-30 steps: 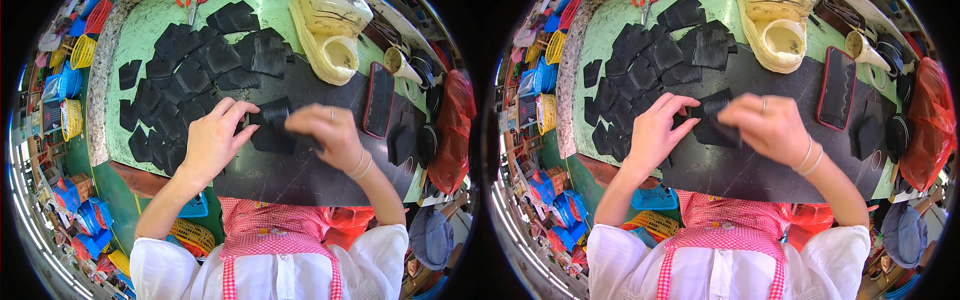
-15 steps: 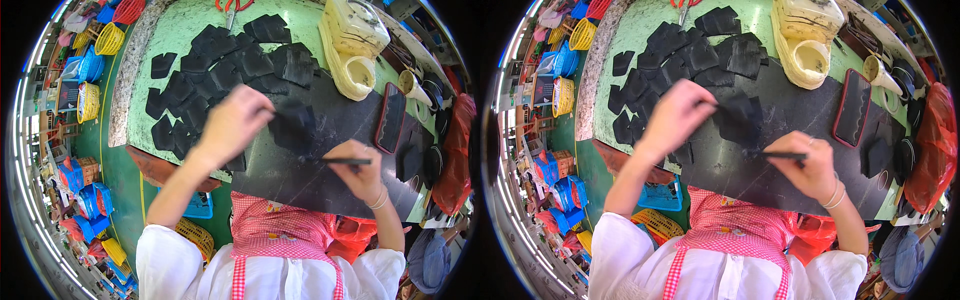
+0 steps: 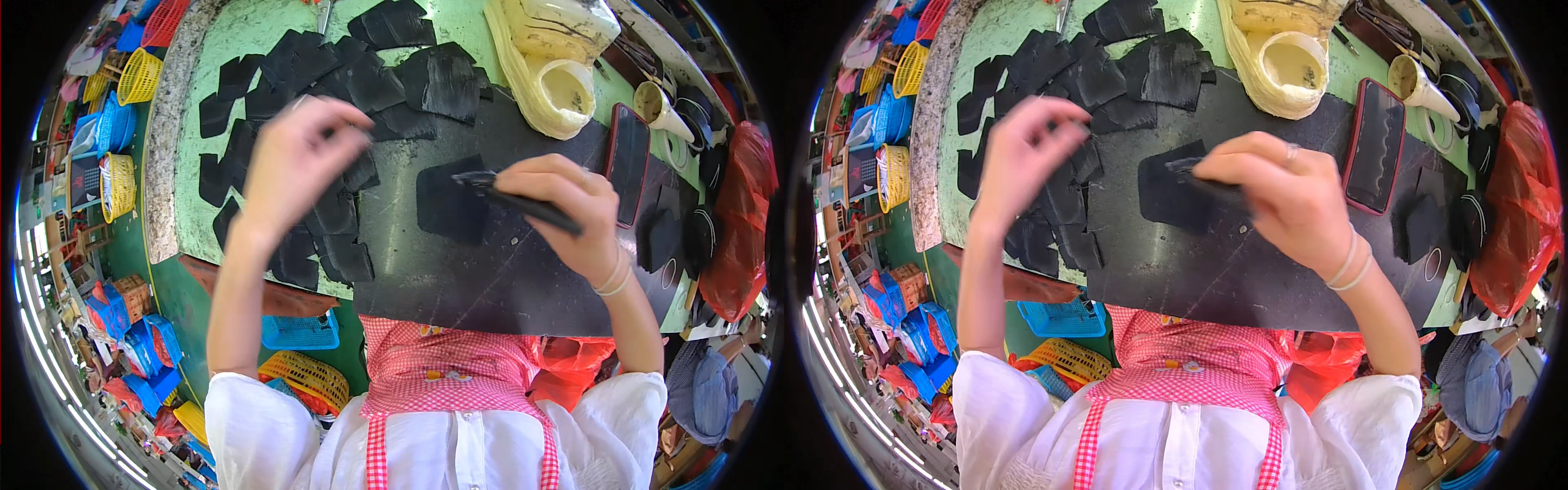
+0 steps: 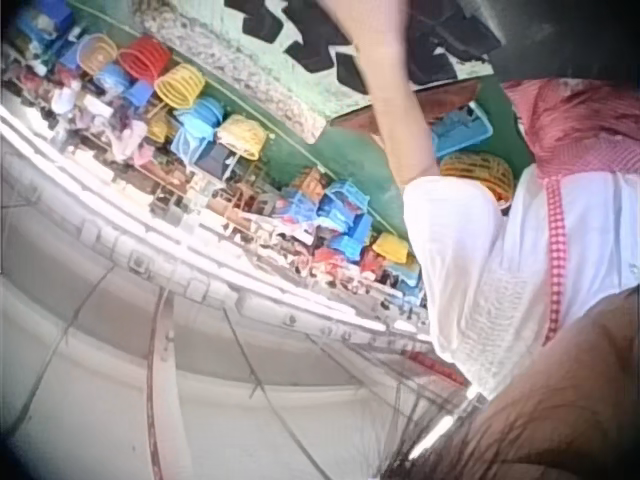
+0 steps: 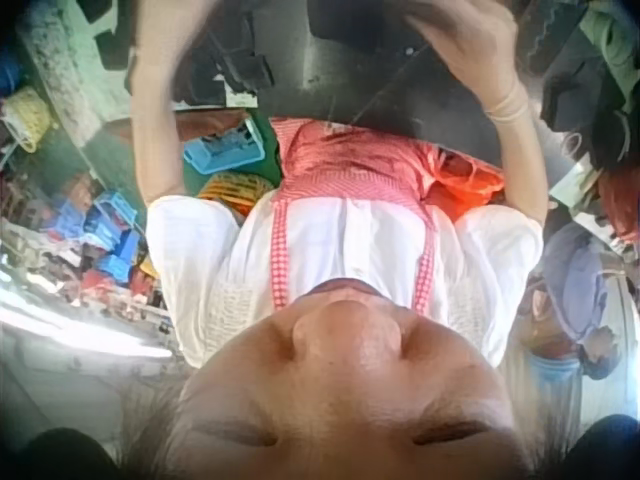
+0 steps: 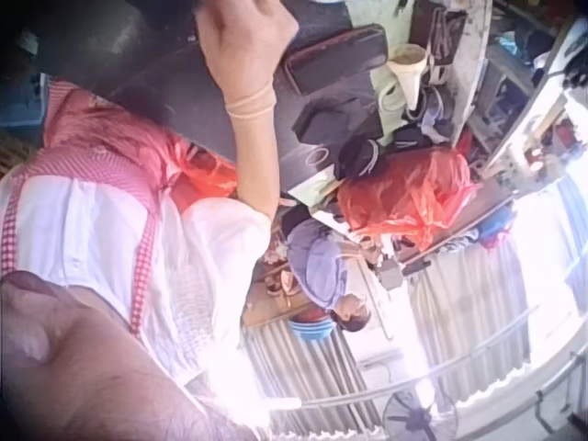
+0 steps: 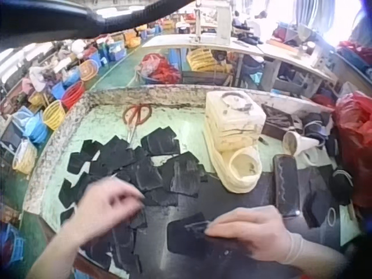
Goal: Applying adhesive to small black fabric pieces using a brush as part of the shoe manufacturing process.
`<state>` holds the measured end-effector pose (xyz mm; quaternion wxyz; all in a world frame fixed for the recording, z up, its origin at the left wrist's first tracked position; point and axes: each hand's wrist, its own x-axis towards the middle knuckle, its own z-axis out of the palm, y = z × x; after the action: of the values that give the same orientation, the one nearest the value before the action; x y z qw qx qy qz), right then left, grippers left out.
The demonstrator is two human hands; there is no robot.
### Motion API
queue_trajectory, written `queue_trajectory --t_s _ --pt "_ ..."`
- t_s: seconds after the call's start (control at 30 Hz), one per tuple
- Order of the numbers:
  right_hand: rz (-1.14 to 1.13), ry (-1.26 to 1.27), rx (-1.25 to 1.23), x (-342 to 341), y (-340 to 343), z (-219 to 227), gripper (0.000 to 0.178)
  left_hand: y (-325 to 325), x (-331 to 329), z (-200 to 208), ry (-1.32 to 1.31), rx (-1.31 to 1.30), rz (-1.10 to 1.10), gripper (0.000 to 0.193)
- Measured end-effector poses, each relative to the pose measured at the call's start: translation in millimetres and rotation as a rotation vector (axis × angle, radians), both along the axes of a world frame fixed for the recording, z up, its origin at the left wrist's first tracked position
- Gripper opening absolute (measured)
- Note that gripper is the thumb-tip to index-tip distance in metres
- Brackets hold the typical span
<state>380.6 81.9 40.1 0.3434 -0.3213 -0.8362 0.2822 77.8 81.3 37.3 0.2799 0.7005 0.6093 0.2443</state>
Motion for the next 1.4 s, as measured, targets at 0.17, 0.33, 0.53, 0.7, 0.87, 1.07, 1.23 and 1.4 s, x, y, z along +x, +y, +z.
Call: queue_trajectory --t_s 0.17,0.33,0.53,0.7,0.87,1.07,1.23,1.4 --pt "0.122 -0.093 0.122 -12.6 -4.4 -19.5 0.030 -42.8 47.0 -7.1 0.133 0.013 -0.101 0.028" --pt "0.138 -0.104 0.090 -9.1 -11.6 -8.6 0.029 -43.1 48.8 -6.2 0.128 0.021 -0.110 0.027" --pt "0.201 -0.108 -0.038 -0.4 -43.3 -9.0 0.031 -44.7 44.9 -10.9 0.182 0.024 -0.086 0.022" --pt "-0.713 0.056 -0.114 28.2 5.1 7.0 0.013 -52.1 33.8 -11.2 0.072 0.058 -0.078 0.015" --pt "-0.564 -0.094 -0.003 68.2 79.0 -2.5 0.030 -50.4 -92.3 12.5 -0.242 -0.003 0.563 0.023" --pt "-0.656 -0.293 -0.370 111.0 58.5 44.0 0.043 -100.0 -240.2 -36.3 0.319 0.120 0.474 0.041" --pt "-0.729 -0.354 -0.371 213.0 0.7 29.9 0.028 -74.5 -91.6 -3.6 0.137 0.117 0.277 0.018" --pt "-0.680 -0.515 -0.441 234.1 -33.4 13.0 0.052 -56.6 35.2 7.6 -0.114 0.049 -0.034 0.013"
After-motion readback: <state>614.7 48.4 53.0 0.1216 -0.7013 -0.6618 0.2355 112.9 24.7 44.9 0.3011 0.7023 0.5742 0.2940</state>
